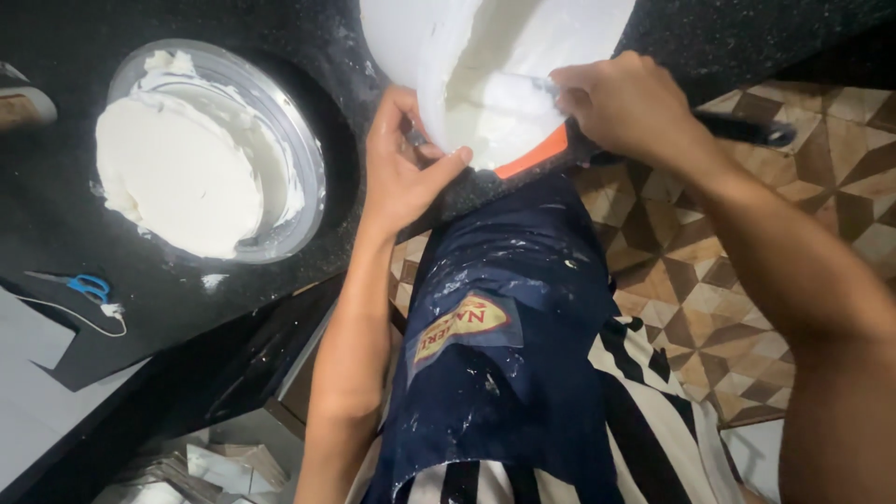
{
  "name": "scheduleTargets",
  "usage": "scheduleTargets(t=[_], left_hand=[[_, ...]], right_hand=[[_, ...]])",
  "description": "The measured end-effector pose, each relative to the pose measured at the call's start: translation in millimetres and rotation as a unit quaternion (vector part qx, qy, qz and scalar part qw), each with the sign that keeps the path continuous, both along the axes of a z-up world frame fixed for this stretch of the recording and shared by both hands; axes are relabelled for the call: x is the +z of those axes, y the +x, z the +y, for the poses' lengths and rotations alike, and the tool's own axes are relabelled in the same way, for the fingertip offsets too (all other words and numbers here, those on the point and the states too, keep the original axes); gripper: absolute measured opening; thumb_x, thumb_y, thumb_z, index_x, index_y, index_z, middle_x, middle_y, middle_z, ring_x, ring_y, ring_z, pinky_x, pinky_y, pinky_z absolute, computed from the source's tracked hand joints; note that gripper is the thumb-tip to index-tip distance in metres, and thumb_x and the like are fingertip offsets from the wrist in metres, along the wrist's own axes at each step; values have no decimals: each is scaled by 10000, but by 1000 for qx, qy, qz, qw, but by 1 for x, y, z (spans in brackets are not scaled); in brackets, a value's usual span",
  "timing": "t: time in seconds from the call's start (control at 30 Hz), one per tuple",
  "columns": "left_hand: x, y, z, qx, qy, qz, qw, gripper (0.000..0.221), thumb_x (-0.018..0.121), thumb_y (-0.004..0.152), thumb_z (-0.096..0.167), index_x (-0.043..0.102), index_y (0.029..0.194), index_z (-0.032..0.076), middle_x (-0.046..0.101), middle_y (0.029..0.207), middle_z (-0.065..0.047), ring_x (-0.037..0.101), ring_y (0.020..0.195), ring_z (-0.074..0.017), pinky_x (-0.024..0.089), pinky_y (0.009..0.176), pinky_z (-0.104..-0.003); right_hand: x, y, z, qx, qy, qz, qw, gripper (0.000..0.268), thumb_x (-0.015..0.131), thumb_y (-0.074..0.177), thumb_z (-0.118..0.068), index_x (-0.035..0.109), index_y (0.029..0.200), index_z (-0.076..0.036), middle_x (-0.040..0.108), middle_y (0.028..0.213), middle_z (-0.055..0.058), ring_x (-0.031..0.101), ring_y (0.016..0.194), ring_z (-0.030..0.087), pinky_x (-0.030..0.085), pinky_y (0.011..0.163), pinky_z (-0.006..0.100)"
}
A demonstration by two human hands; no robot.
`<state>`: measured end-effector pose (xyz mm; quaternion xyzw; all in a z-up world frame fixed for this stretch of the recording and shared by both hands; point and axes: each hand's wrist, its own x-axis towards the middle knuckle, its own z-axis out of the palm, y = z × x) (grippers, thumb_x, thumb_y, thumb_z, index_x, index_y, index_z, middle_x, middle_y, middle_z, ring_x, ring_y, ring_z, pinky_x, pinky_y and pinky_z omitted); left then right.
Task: The person scoops white frosting from a bucket onto a round cake on a turntable and spreads it over the top and sides using a spatula. They then place a flat board over the cake, reposition it, and wipe the work surface with a cloth.
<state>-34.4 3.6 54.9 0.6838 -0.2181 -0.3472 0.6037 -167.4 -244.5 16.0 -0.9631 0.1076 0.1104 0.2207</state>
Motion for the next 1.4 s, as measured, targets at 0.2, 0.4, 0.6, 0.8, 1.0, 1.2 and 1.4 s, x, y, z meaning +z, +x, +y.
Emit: scheduleTargets(t=[0.2, 0.4, 0.6, 0.8, 1.0, 1.2, 1.4], left_hand=[[-15, -4, 6, 12, -20, 12, 1000, 438, 808, 867, -59, 479, 1126, 70, 491, 1063, -4, 559, 985, -76, 569, 781, -217], [-38, -11, 14, 71, -102, 82, 989, 456, 794, 897, -53, 478, 1205, 62, 536, 1136, -38, 589, 1102, -126, 624, 911, -287], [-67, -13, 26, 161, -175, 110, 965, 482, 787, 921, 17, 472, 1283, 50, 612, 1245, -103, 606, 1204, -194, 503, 1059, -342], [-70, -9, 21, 108, -149, 95, 978, 502, 803, 850, 12, 496, 1246, 45, 619, 1138, -72, 626, 1075, -169, 576, 895, -307], [-58, 4, 14, 14, -153, 59, 986, 455, 812, 850, -24, 531, 1197, 64, 527, 1064, -18, 558, 1017, -121, 625, 845, -268], [-30, 23, 1, -40, -87, -82, 992, 423, 843, 809, 60, 574, 1136, 68, 581, 977, 7, 568, 934, -131, 512, 864, -290], [-13, 34, -34, -100, -97, -173, 975, 415, 887, 831, 118, 570, 1094, 62, 554, 949, -13, 552, 904, -141, 497, 843, -298]], right_hand=[[-9, 14, 19, -145, 373, 131, 907, 435, 645, 992, -253, 613, 1374, -46, 680, 684, 88, 586, 517, 127, 451, 442, 253], [31, 10, 38, -244, 609, 151, 739, 293, 566, 1045, -246, 679, 1162, -3, 537, 610, 0, 400, 426, 79, 283, 368, 234], [47, -33, 50, -331, 588, 100, 732, 238, 552, 1037, -183, 651, 1214, -59, 591, 724, 12, 500, 528, 89, 395, 446, 223], [-10, -82, 95, -251, 290, -218, 898, 489, 618, 1034, 4, 555, 1520, -7, 544, 1134, 116, 536, 1003, 203, 469, 868, 277], [12, -138, 133, -248, 152, -54, 955, 486, 561, 887, 73, 642, 1353, -40, 577, 1144, 176, 619, 1012, 328, 505, 853, 356], [37, -210, 71, -219, 43, 24, 975, 482, 622, 897, 26, 644, 1339, -168, 673, 1300, 172, 707, 899, 261, 604, 756, 344], [63, -88, -21, 41, -301, -38, 952, 795, 626, 913, -7, 412, 1662, -165, 623, 989, 117, 647, 847, 287, 509, 553, 362]])
